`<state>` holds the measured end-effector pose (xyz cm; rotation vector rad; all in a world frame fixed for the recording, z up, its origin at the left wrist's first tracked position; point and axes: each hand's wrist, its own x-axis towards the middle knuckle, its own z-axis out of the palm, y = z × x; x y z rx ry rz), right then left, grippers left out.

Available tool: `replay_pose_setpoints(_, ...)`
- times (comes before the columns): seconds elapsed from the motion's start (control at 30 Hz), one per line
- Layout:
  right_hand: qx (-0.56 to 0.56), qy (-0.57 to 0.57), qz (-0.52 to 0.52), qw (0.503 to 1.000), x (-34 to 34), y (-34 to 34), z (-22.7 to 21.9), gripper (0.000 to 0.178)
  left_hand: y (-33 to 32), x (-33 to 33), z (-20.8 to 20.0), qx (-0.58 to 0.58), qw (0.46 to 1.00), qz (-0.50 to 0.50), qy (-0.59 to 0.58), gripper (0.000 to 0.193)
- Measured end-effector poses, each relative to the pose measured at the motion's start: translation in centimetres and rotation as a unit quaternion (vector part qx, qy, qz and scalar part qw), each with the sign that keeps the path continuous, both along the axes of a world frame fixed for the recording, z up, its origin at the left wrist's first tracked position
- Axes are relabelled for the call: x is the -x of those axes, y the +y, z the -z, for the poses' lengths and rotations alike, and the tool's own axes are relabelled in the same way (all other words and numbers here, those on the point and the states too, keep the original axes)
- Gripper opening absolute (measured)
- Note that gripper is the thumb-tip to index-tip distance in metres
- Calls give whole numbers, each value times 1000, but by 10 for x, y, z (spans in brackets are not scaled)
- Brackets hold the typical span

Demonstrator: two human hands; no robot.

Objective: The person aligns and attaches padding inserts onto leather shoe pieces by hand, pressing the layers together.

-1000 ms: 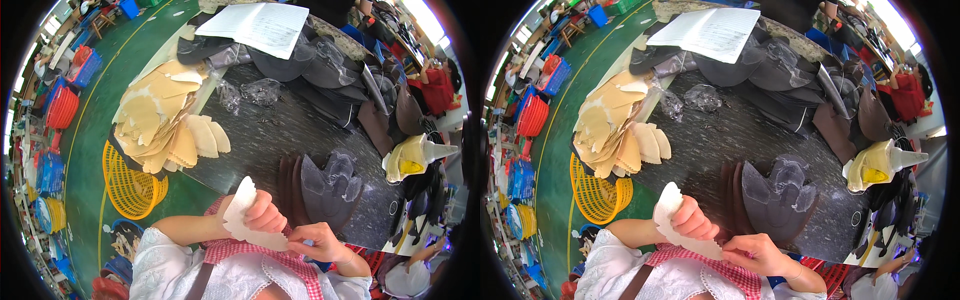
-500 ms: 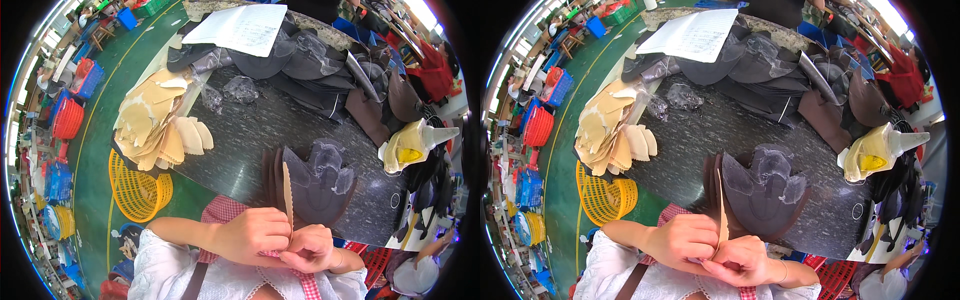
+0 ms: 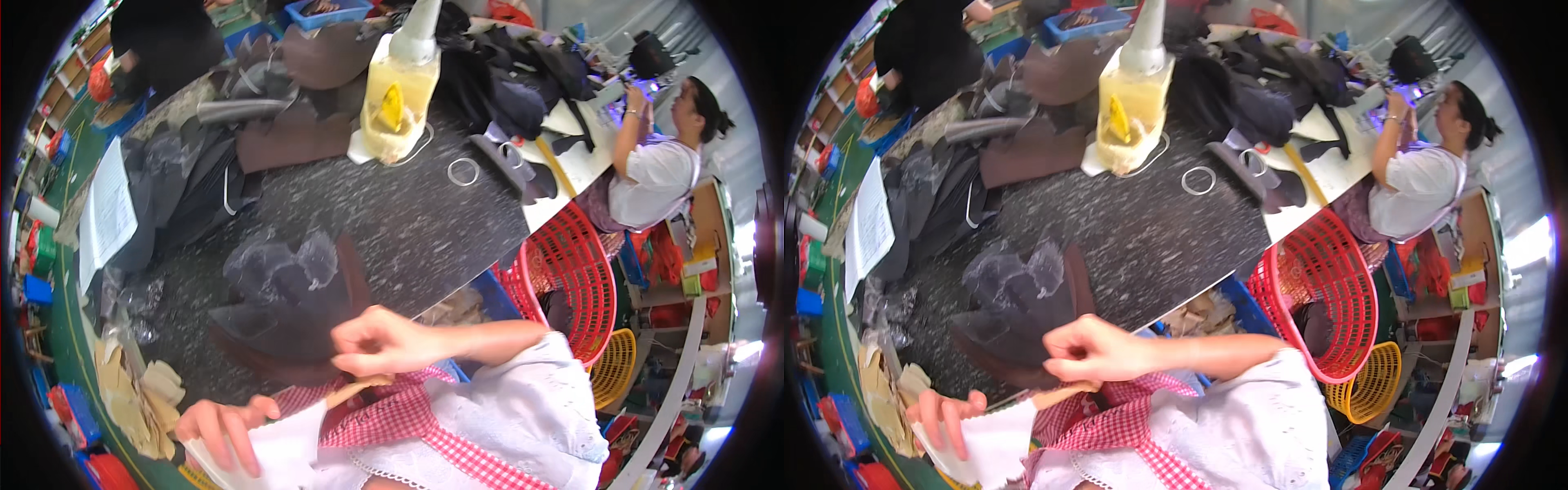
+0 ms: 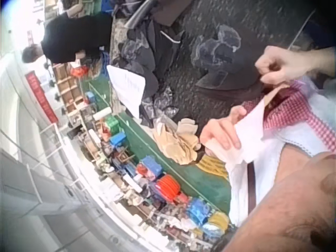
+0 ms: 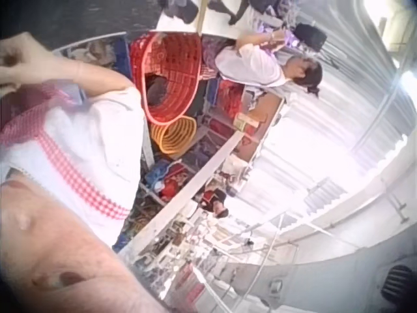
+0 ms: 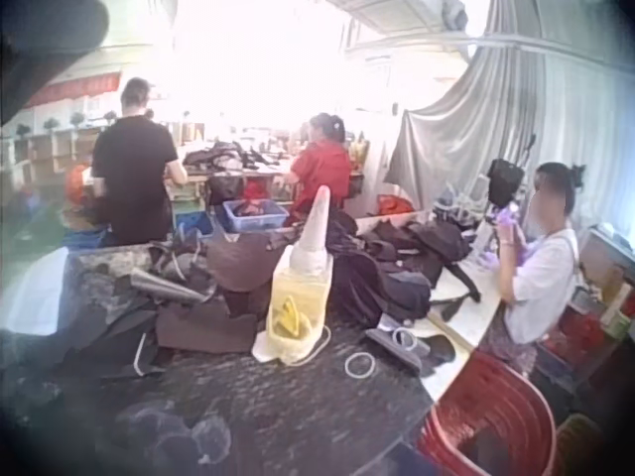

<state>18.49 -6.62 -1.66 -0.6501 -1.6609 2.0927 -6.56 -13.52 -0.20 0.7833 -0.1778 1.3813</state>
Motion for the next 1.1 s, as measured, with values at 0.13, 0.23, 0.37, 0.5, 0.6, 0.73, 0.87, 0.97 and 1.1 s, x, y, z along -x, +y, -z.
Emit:
replay_pose_setpoints(0.13,-345,-175,-115,915,-49,-6,-20,56,10,11,18,-81,943,-103,305,39)
replay_pose_setpoints(0.23,-332,13,-19,943,-28,-13,-11,39,6,-37,-7,-70,798,-15,599,43)
replay_pose_setpoints(0.37,-225,-56,57,971,-32,0,1,11,11,-23,15,-26,742,-159,650,39)
replay_pose_setpoints(0.5,-391,-102,152,902,-13,51,7,16,32,-14,11,75,672,-268,686,38)
replay_pose_setpoints(0.6,-369,-137,161,905,-9,61,33,17,47,-19,21,216,689,-182,668,34)
replay_pose_setpoints(0.73,-361,-143,172,905,-7,61,37,20,45,-23,30,120,665,-248,694,33)
replay_pose_setpoints(0.87,-571,-240,141,772,-16,72,21,26,44,-21,33,82,636,-274,717,33)
replay_pose_setpoints(0.97,-598,-212,175,753,-20,73,8,26,43,-22,41,-18,616,-324,718,32)
replay_pose_setpoints(1.1,-586,-109,-3,803,20,28,18,20,39,-29,34,-98,500,-314,801,32)
